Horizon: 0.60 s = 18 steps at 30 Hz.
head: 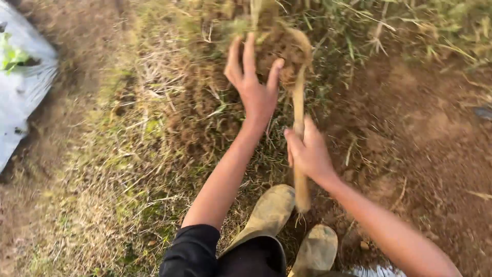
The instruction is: Using a hand tool to remove weeds and move soil around planting beds in a field.
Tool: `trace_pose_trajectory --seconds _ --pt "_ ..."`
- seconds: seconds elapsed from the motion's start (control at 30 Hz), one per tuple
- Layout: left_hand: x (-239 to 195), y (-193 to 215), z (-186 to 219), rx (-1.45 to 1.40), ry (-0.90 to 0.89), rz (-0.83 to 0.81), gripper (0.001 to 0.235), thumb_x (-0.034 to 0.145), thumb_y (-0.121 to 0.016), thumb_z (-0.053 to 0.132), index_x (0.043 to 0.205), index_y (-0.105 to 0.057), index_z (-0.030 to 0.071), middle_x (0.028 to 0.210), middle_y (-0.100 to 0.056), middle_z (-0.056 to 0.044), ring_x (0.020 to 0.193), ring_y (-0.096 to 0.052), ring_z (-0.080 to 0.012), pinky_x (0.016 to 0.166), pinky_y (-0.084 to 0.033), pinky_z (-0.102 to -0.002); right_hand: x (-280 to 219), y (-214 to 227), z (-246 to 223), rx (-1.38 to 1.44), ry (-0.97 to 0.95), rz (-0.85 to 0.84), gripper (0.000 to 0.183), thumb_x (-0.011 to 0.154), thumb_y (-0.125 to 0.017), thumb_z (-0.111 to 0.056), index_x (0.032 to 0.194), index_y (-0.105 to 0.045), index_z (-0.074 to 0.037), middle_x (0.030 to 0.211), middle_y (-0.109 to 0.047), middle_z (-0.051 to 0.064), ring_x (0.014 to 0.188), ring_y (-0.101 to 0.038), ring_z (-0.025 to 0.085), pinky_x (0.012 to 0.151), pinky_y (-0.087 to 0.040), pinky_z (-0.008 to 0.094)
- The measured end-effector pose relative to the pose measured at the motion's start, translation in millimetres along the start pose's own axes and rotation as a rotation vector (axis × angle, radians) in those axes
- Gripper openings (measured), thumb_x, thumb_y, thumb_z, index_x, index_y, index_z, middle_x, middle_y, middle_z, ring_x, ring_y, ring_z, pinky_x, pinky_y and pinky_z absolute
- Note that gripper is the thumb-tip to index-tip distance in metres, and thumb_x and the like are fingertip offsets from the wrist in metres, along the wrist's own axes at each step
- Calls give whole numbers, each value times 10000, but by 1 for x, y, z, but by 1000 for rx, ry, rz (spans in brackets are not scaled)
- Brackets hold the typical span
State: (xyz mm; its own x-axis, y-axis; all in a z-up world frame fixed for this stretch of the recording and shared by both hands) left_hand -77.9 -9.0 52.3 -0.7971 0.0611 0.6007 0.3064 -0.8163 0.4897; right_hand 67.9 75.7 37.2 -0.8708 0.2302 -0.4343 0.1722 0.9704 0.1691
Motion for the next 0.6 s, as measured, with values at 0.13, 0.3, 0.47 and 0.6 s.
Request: trace_pose_trajectory --seconds 0.13,0.3,0.47,0.6 --pt "18 28 -58 467 88 -203 738 987 -760 363 1593 -346 284 1677 -302 -49 1448 -384 -504 1187 -385 -646 54 9 8 -129 462 160 126 1046 -505 36 960 -456 -41 649 -529 15 398 -425 62 262 -354 182" --pt "0 13 -43 679 90 -397 891 922 -787 461 1634 -323 196 1695 -3 -154 1568 1 -481 1254 -9 -702 19 78 39 45 323 420 183 1074 -480 -32 943 -369 -95 597 -474 41 429 -498 146 383 -429 274" --pt "-61 -65 45 291 -188 -468 843 949 -785 336 1620 -308 154 1714 -129 -153 1625 -93 -382 1353 -109 -652 -41 151 125 367 -39 698 81 963 -432 -76 918 -377 -115 635 -436 50 459 -445 155 429 -423 306" --pt "-169 -146 103 -129 -334 -763 803 849 -803 311 1538 -416 166 1625 -282 -151 1539 -264 -416 1264 -207 -621 -100 190 261 550 -33 892 93 1025 -518 -184 993 -481 -105 622 -470 63 462 -542 172 378 -485 318"
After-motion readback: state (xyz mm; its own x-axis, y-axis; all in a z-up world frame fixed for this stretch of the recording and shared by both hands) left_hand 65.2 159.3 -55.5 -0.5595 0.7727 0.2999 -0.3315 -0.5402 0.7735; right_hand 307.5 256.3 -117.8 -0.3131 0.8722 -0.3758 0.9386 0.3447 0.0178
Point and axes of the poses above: each hand's wrist, its own x-axis towards the middle knuckle, its own y-axis out of the back of the hand, z = x × y, the point moved 8 cm from there along x, towards the middle knuckle
